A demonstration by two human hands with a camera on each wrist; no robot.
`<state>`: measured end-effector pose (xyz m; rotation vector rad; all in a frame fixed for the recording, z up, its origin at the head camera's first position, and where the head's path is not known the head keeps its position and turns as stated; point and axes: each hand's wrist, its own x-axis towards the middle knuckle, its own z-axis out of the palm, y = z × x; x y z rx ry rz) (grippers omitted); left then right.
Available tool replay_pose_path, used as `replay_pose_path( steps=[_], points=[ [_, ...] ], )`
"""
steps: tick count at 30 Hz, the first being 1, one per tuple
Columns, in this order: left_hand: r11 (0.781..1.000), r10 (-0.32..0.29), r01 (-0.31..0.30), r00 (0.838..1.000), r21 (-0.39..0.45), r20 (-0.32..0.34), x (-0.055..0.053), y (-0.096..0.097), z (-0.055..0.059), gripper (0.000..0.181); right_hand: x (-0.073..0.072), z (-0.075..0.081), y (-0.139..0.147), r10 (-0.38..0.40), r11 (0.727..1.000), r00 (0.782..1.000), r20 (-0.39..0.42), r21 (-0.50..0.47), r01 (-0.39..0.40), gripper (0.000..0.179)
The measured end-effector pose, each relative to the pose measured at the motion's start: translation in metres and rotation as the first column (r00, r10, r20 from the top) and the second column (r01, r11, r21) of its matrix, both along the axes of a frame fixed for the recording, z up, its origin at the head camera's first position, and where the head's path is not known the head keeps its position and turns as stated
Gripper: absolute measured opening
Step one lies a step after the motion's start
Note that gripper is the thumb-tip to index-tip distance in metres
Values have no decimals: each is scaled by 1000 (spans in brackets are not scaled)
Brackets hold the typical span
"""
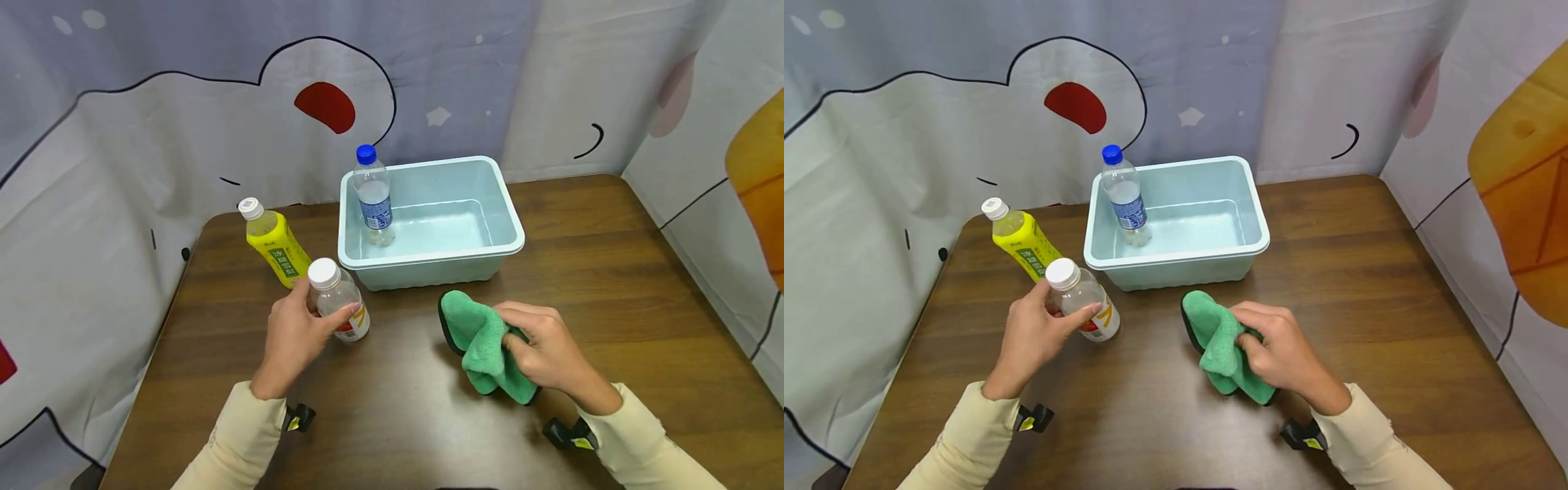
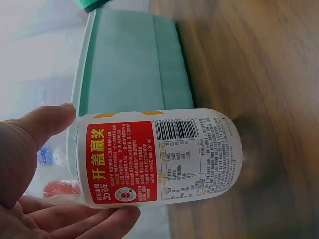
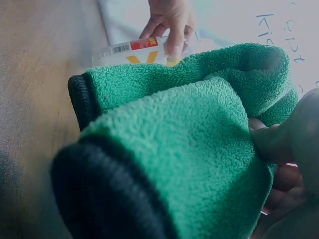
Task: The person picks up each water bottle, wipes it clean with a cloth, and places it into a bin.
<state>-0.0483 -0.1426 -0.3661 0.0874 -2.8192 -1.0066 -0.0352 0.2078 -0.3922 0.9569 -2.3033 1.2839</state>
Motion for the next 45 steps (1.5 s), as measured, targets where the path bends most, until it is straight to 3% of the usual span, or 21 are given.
replay_pose_path(
  steps=[9,17,33,45],
  points=[
    [996,-83,83,996,13,-30,5,21,-2,63,0,0,1,-11,1000,1000,-1,-15,11,48],
    [982,-184,186,981,19,-63,3,44,-5,66,-1,1,1,-20,999,999,-39,-46,18,48],
    [936,-343,348,936,52,-80,-6,84,-13,65,-11,17,-2,-78,991,994,-82,-112,69,46],
    [896,-439,443,895,38,-79,-14,98,-15,66,-22,23,-11,-116,984,991,-65,-144,106,42]
  ],
)
